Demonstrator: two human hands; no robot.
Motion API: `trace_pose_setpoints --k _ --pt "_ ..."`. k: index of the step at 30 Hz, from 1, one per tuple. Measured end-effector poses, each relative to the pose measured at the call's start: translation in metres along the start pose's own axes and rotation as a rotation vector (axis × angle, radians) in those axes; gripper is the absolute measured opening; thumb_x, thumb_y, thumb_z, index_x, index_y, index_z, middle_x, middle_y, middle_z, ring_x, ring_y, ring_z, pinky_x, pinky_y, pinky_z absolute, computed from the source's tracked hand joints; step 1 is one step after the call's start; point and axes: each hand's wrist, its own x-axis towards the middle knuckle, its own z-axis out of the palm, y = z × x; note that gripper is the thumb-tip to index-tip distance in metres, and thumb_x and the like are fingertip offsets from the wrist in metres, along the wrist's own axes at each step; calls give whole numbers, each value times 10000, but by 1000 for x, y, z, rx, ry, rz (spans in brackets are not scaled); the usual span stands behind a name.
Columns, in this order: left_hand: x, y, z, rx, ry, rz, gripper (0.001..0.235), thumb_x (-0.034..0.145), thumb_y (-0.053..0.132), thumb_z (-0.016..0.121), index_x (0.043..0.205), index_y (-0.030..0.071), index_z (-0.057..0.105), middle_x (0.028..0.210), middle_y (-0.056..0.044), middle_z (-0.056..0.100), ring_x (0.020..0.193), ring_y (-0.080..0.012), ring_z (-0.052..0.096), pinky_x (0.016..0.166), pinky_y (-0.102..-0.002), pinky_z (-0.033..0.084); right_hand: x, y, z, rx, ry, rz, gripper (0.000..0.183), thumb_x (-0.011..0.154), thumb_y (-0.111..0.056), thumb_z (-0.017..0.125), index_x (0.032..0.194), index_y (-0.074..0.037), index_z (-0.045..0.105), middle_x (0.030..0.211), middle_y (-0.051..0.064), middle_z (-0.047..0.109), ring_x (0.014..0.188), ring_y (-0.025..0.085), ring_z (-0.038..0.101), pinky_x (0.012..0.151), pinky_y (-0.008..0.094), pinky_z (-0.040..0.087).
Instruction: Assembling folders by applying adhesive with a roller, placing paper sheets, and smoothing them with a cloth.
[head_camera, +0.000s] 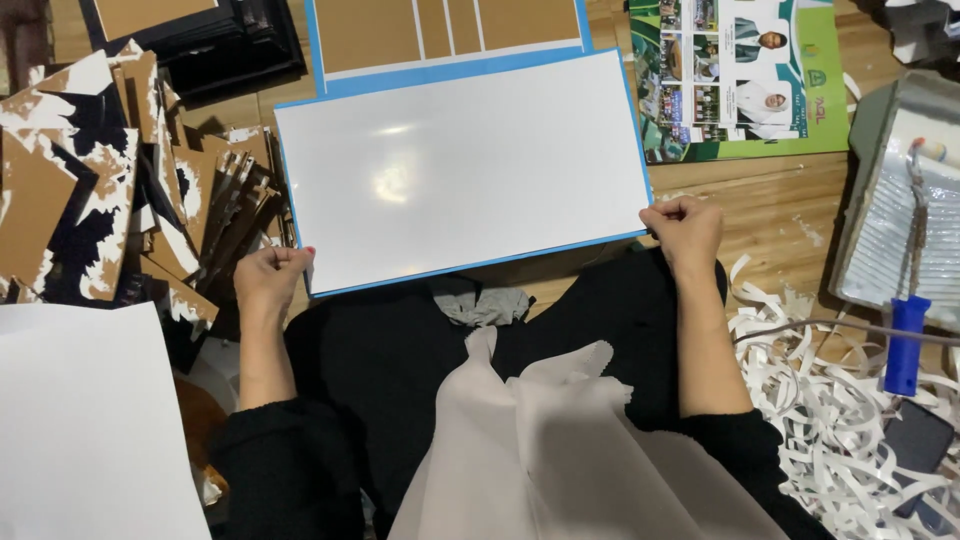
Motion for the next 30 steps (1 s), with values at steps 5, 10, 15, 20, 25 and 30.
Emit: trace_pose_setpoints --k 5,10,15,20,25,30 --pt "-1 2 1 -30 2 -10 109 708 190 676 749 92 654 550 27 513 530 -91 440 492 -238 340 -4 -7 0 -40 1 3 155 648 -32 752 776 -53 668 569 77 548 497 122 554 438 211 419" --pt "1 -3 1 -24 -14 6 147 729 199 678 774 62 648 556 11 509 542 -112 441 513 -253 349 -5 -8 -2 -89 -4 -53 173 647 -39 783 780 -49 673 612 108 581 545 140 568 484 220 438" --pt "-2 -1 1 66 1 15 174 725 236 699 794 85 646 583 -1 539 582 -169 526 566 -311 401 -14 -17 3 -313 65 -125 130 670 -80 764 775 -100 690 627 68 604 581 198 599 510 276 459" --pt "-18 38 -5 206 63 7 359 742 272 707 987 82 525 684 11 579 754 -245 585 750 -393 417 -37 -47 7 -647 187 -293 182 699 -18 649 881 -4 652 740 133 601 678 325 617 581 415 495" --pt "-57 105 18 246 319 285 615 651 -50 644 1218 -10 409 1128 -244 470 1029 -418 451 812 -506 361 -87 -94 52 -430 244 -768 124 758 -92 581 871 -129 547 774 11 518 755 219 564 654 289 451" --pt "-54 112 74 217 262 675 430 768 23 641 1164 14 473 1164 -183 408 1052 -389 399 836 -520 357 -144 -87 115 -611 -772 -534 238 738 -220 632 934 -86 628 833 128 627 805 307 621 674 392 494"
